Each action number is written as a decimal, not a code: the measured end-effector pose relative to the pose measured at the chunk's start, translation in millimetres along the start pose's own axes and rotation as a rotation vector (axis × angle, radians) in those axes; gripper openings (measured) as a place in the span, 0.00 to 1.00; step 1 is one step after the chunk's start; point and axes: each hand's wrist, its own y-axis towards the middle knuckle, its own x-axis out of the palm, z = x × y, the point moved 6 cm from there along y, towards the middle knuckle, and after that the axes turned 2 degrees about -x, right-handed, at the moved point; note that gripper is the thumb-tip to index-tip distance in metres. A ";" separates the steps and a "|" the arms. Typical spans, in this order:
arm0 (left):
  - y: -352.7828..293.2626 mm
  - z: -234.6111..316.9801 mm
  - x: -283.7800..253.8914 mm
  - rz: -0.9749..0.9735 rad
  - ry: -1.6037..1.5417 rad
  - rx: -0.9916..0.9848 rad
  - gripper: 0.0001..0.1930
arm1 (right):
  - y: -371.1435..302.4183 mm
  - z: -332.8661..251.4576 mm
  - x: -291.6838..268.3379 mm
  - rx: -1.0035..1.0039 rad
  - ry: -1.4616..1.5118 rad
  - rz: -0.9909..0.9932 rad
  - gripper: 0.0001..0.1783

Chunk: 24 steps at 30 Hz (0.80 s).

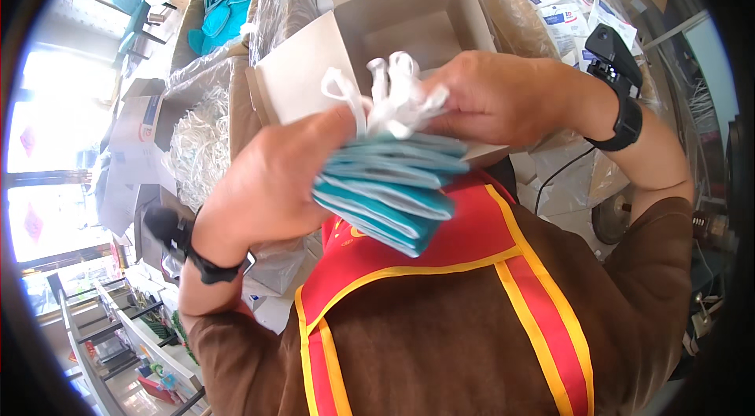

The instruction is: Packing hygiene face masks into individual or larger boxes.

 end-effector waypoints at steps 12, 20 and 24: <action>-59.2 -15.5 -2.3 0.143 0.388 0.088 0.21 | -76.2 -43.7 4.2 0.105 -0.145 -0.004 0.13; -97.8 -81.1 -20.2 0.177 0.649 -0.231 0.19 | -118.0 -41.9 -16.3 0.213 -0.050 0.017 0.10; -166.4 -159.2 -40.2 0.590 -0.082 -0.903 0.15 | -154.0 -2.0 -37.1 0.461 0.092 0.306 0.11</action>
